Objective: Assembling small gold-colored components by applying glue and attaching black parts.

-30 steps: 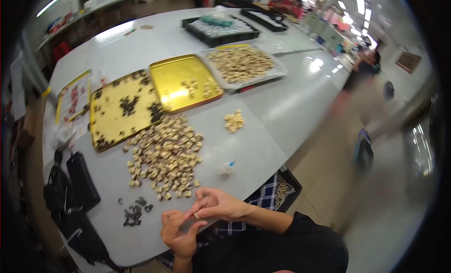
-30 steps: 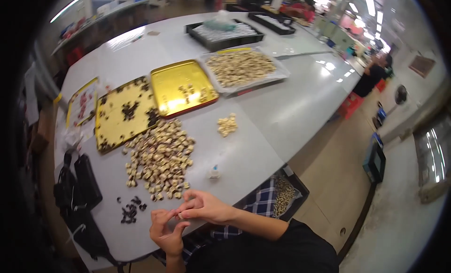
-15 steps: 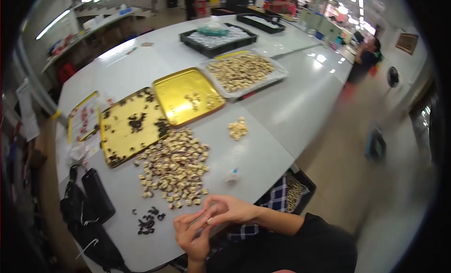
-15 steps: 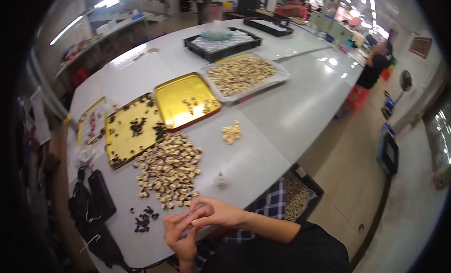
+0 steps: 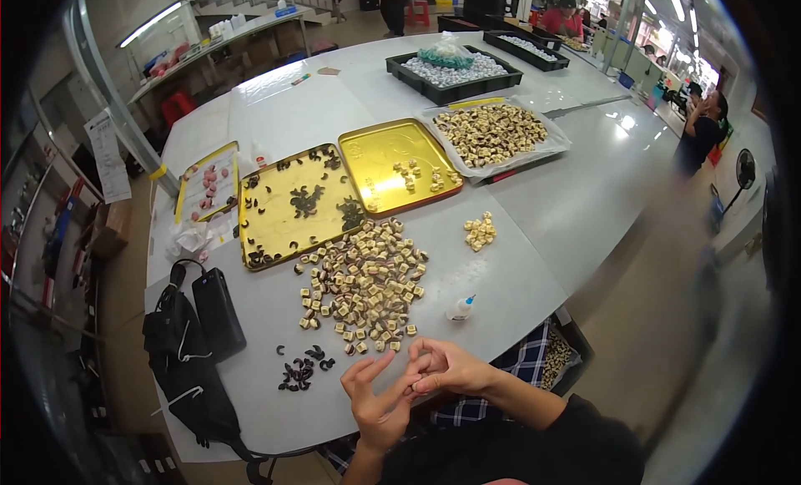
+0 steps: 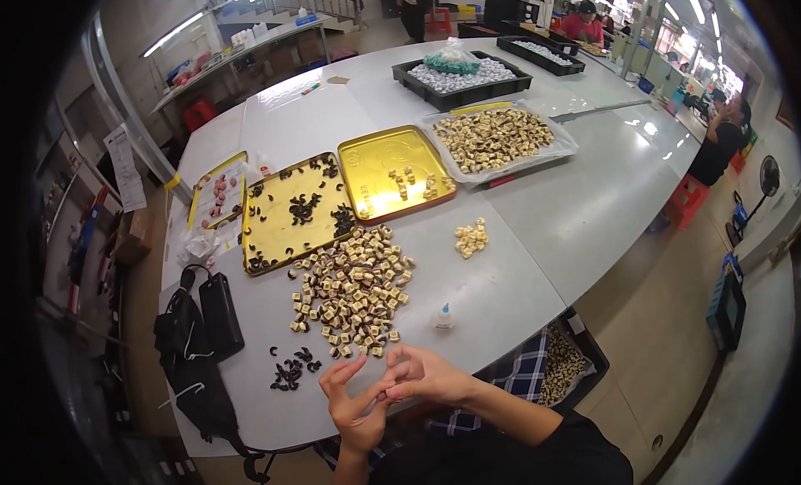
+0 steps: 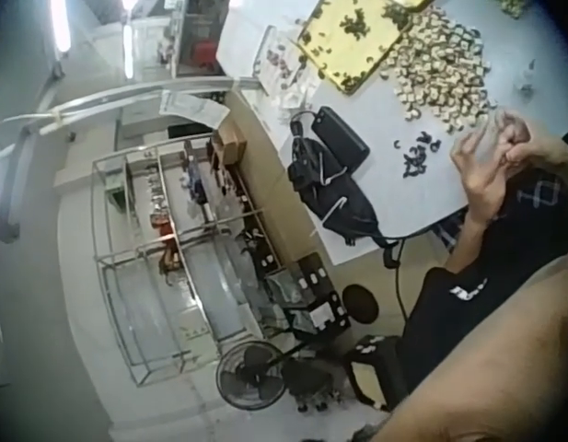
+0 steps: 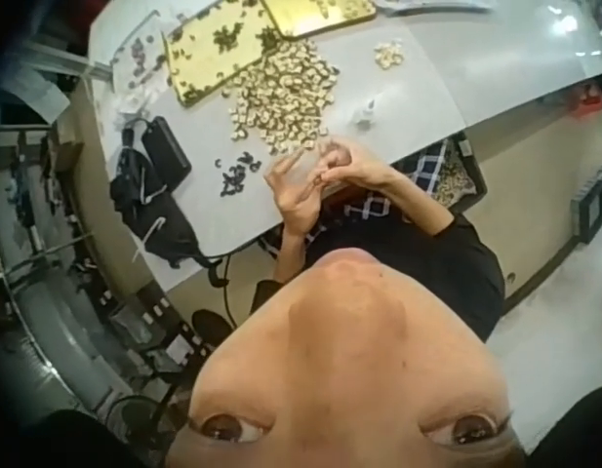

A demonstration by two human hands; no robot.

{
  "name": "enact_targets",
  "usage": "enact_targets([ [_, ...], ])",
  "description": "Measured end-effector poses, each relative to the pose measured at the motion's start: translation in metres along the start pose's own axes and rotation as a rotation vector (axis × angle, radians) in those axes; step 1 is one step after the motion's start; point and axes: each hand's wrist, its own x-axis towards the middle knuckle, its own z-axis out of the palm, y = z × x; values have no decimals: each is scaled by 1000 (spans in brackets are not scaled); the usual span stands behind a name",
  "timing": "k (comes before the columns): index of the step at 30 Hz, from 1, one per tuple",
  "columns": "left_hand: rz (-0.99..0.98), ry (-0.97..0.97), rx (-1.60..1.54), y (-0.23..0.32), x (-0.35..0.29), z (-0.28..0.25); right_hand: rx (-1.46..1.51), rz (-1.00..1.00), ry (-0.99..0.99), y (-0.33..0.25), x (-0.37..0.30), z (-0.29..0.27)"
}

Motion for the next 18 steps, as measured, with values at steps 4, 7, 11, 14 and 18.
enact_targets([
  [4, 4, 9, 26, -4, -5, 1, 1, 8, -16, 1, 0, -3],
  [7, 0, 14, 29, -5, -7, 2, 6, 13, -24, 2, 1, -3],
  [11, -11, 28, 33, -1, -5, 2, 38, 25, -5, 2, 1, -2],
  [14, -6, 33, 47, 1, -2, 1, 88, -1, -8, 2, 4, -2],
  [18, 4, 21, 82, 0, -3, 4, 111, -25, -25, 2, 2, -3],
])
